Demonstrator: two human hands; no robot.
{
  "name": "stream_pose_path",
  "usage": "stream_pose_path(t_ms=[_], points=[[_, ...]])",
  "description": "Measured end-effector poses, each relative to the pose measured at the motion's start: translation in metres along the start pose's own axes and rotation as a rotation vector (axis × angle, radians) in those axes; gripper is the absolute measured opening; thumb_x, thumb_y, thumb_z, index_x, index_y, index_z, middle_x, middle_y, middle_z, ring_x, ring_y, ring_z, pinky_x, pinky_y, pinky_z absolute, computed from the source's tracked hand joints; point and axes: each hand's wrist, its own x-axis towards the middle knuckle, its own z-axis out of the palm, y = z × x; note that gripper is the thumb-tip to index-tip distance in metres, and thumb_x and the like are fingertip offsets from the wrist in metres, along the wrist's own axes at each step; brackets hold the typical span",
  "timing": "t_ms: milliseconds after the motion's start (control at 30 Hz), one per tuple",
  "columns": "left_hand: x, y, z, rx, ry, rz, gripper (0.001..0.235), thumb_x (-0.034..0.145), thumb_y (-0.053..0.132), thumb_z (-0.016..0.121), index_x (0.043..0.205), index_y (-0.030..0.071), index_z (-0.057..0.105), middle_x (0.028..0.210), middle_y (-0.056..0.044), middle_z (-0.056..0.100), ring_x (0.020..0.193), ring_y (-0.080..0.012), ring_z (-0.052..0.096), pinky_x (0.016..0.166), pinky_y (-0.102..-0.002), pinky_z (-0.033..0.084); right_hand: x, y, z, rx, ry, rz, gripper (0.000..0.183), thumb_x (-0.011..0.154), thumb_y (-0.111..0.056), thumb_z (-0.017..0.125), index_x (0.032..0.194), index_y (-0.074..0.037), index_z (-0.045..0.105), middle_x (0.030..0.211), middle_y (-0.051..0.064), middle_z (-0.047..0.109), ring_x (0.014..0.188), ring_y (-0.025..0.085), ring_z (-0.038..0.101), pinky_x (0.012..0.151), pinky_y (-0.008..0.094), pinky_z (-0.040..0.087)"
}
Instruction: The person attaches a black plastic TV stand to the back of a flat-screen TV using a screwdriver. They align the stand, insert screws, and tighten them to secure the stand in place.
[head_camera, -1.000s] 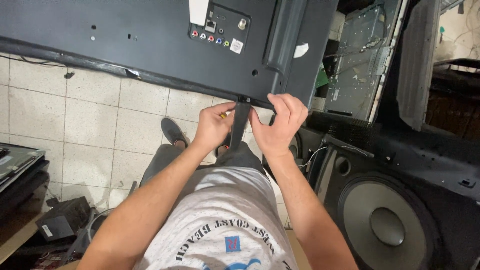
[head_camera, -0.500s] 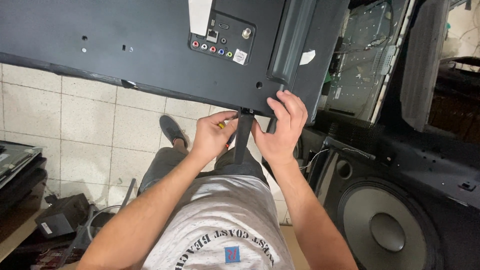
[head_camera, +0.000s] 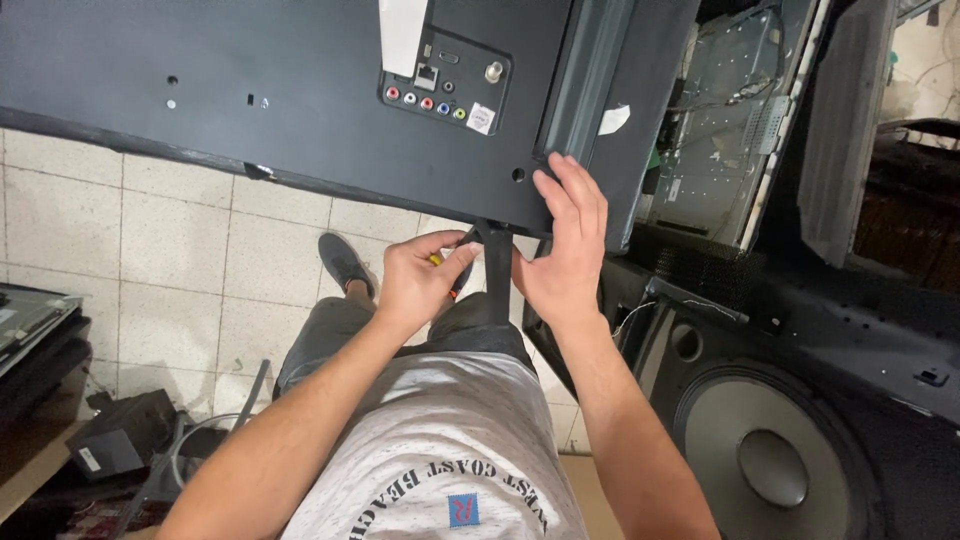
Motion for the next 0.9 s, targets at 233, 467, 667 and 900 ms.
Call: stream_pose_path(t_ms=[233,467,667,900], points=[[0.011,-0.023,-0.001,0.124,0.015,0.088,0.015,0.09,0.018,0.094,0.105,0.014,0.091,0.05,-0.009,0.064,0.049,-0.0117,0.057,0.046,-0.027,0.044,-0.001,0.003,0.001,0.015,-0.005,0.016,0.076,0.083,-0.008,0.101,0.15,-0.007,0.063,0.158,0.014,0.057,0.147,0.046,0.055,0.124,0.064,0.047],[0.001,-0.016,0.008,0.148,0.141,0.303,0.014,0.092,0.015,0.094,0.105,0.012,0.09,0.072,-0.012,0.079,0.056,-0.0225,0.07,0.055,-0.033,0.053,0.002,0.003,-0.001,0.015,-0.01,0.006,0.075,0.082,-0.001,0.097,0.149,-0.007,0.064,0.155,0.013,0.058,0.146,0.044,0.056,0.123,0.063,0.048],[0.003,-0.022,0.01,0.124,0.129,0.321,0.013,0.094,0.013,0.091,0.107,0.008,0.089,0.074,-0.014,0.079,0.059,-0.0257,0.072,0.058,-0.038,0.055,-0.001,0.011,-0.002,0.008,-0.038,0.01,0.08,0.075,0.006,0.094,0.148,-0.007,0.065,0.154,0.013,0.059,0.146,0.044,0.056,0.122,0.063,0.048],[0.0,-0.03,0.009,0.117,0.101,0.272,0.013,0.093,0.016,0.093,0.105,0.01,0.09,0.067,-0.012,0.077,0.056,-0.024,0.07,0.058,-0.037,0.055,0.0,0.01,-0.004,0.048,-0.049,0.023,0.082,0.075,0.009,0.093,0.15,-0.007,0.064,0.156,0.013,0.057,0.147,0.046,0.054,0.122,0.065,0.048]])
